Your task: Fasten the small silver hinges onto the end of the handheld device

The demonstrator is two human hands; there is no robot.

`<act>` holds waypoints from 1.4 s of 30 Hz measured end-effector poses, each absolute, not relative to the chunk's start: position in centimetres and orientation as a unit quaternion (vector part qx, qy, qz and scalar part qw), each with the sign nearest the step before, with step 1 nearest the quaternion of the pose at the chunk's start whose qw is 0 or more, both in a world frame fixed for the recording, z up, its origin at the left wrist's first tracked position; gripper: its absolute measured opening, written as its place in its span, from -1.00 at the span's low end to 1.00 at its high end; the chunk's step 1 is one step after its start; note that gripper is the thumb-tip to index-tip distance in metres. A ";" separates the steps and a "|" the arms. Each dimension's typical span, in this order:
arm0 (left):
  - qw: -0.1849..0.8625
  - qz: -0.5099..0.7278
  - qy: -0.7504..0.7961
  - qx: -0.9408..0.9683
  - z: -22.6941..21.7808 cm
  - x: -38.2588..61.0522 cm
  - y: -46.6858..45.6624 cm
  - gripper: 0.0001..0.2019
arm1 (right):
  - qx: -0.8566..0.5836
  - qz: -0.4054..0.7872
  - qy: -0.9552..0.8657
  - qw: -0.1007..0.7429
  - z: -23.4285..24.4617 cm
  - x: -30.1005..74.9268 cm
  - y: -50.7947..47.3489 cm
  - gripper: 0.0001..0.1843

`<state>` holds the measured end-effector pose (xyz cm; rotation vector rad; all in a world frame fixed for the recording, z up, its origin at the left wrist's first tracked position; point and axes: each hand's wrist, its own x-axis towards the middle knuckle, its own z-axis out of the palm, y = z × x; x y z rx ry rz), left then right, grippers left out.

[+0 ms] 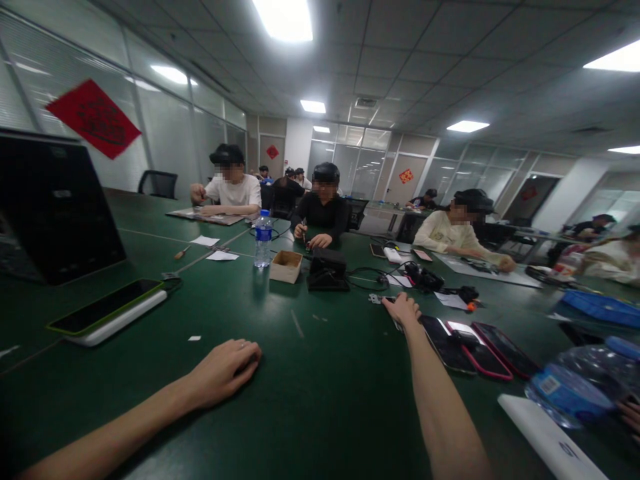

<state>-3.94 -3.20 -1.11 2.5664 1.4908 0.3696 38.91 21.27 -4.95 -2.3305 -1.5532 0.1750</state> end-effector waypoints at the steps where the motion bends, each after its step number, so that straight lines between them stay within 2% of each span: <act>1: 0.075 0.124 0.497 0.856 -1.1 -3.9 -3.2 -0.84 | -0.819 0.062 -0.548 0.159 -5.0 38.9 21.3 -0.21; 4: 0.073 0.128 0.494 0.857 -1.2 -4.0 -3.1 -0.84 | -0.820 0.066 -0.549 0.144 -5.0 39.0 21.4 -0.24; 10: 0.076 0.141 0.491 0.856 -1.7 -4.3 -3.0 -0.86 | -0.817 0.066 -0.547 0.169 -5.2 39.1 21.5 -0.21; 16: 0.076 0.141 0.489 0.857 -1.5 -4.2 -3.0 -0.86 | -0.814 0.072 -0.558 0.142 -5.1 39.2 21.5 -0.23; 23: 0.071 0.136 0.489 0.859 -1.6 -4.3 -3.0 -0.84 | -0.817 0.062 -0.550 0.163 -5.3 39.2 21.5 -0.23; 38: 0.075 0.134 0.492 0.857 -1.4 -4.2 -3.1 -0.86 | -0.795 0.045 -0.594 0.114 -4.6 38.8 21.0 -0.17; 40: 0.078 0.135 0.491 0.857 -1.4 -4.2 -3.0 -0.86 | -0.792 0.015 -0.600 0.113 -4.6 38.4 20.2 -0.23; 42: 0.076 0.132 0.492 0.857 -1.4 -4.2 -3.0 -0.86 | -0.788 -0.008 -0.606 0.111 -4.7 37.9 19.4 -0.37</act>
